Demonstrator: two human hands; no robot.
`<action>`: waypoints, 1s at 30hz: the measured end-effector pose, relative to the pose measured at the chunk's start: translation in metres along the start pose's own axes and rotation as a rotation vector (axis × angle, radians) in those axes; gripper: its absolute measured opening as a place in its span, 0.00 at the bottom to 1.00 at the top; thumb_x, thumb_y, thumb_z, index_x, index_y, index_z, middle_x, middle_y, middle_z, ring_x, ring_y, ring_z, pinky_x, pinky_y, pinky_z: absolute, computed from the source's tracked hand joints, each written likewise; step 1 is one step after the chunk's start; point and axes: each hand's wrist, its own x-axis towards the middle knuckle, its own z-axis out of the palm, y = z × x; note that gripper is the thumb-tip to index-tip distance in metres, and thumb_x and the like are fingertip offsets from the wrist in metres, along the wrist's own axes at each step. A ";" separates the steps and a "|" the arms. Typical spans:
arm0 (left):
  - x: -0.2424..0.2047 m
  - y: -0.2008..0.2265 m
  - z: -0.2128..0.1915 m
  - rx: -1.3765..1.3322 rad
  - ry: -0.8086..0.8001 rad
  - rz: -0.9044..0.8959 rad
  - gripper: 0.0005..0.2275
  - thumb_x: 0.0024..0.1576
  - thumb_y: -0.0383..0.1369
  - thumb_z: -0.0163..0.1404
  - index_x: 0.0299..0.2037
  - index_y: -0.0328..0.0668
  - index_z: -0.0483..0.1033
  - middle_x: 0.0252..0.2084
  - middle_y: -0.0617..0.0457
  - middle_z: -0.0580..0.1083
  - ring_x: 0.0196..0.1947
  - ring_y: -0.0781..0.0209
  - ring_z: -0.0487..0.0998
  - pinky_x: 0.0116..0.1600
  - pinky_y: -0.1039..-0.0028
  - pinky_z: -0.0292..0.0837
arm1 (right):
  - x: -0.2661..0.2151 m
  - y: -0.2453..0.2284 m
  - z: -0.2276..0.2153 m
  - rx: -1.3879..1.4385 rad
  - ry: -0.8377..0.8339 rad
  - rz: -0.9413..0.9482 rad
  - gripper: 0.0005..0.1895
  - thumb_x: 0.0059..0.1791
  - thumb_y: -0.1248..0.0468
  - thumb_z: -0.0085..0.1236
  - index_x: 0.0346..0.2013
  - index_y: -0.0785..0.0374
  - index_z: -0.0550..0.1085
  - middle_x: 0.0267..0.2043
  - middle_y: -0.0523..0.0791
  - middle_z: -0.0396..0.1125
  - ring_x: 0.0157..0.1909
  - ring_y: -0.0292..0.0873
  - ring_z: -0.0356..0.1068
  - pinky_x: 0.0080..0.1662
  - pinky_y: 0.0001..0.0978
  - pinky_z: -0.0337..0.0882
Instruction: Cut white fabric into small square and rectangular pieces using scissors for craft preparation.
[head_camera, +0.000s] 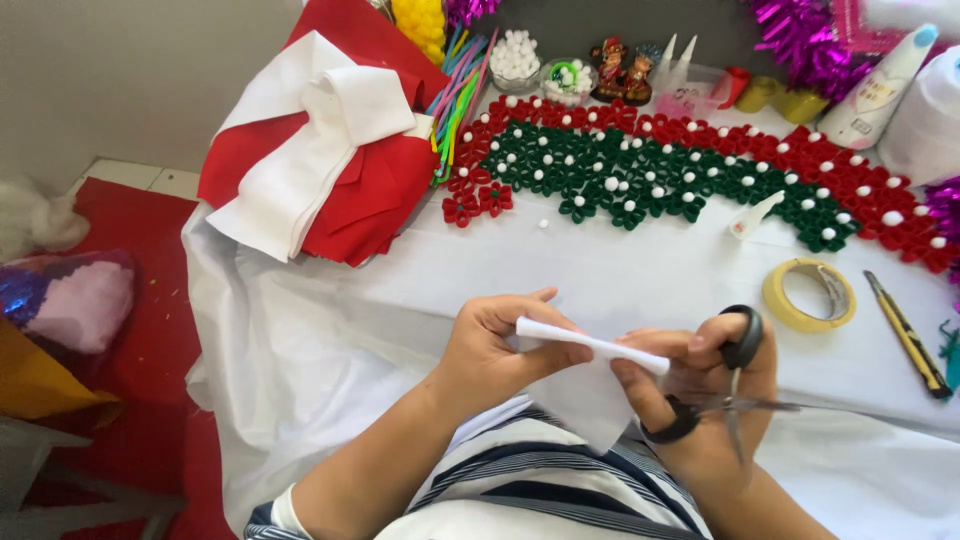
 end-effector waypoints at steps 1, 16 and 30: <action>0.001 0.011 0.002 0.000 -0.001 0.007 0.08 0.51 0.26 0.63 0.37 0.50 0.81 0.34 0.61 0.81 0.33 0.76 0.78 0.78 0.59 0.61 | 0.002 -0.009 0.000 -0.002 -0.001 -0.007 0.31 0.43 0.77 0.62 0.47 0.57 0.52 0.41 0.51 0.74 0.43 0.42 0.77 0.50 0.25 0.73; -0.020 0.081 0.012 -0.015 0.002 0.049 0.09 0.64 0.29 0.49 0.48 0.35 0.79 0.44 0.47 0.82 0.42 0.66 0.81 0.75 0.67 0.60 | -0.007 -0.063 0.004 -0.078 0.002 -0.176 0.31 0.43 0.78 0.59 0.48 0.55 0.50 0.32 0.48 0.73 0.34 0.40 0.76 0.52 0.36 0.78; -0.018 0.079 -0.007 0.136 -0.040 0.009 0.06 0.49 0.33 0.65 0.31 0.45 0.82 0.29 0.57 0.81 0.25 0.69 0.77 0.78 0.49 0.56 | 0.011 -0.101 -0.044 -0.207 -0.356 0.257 0.34 0.26 0.53 0.64 0.42 0.68 0.72 0.57 0.53 0.65 0.64 0.50 0.63 0.63 0.43 0.58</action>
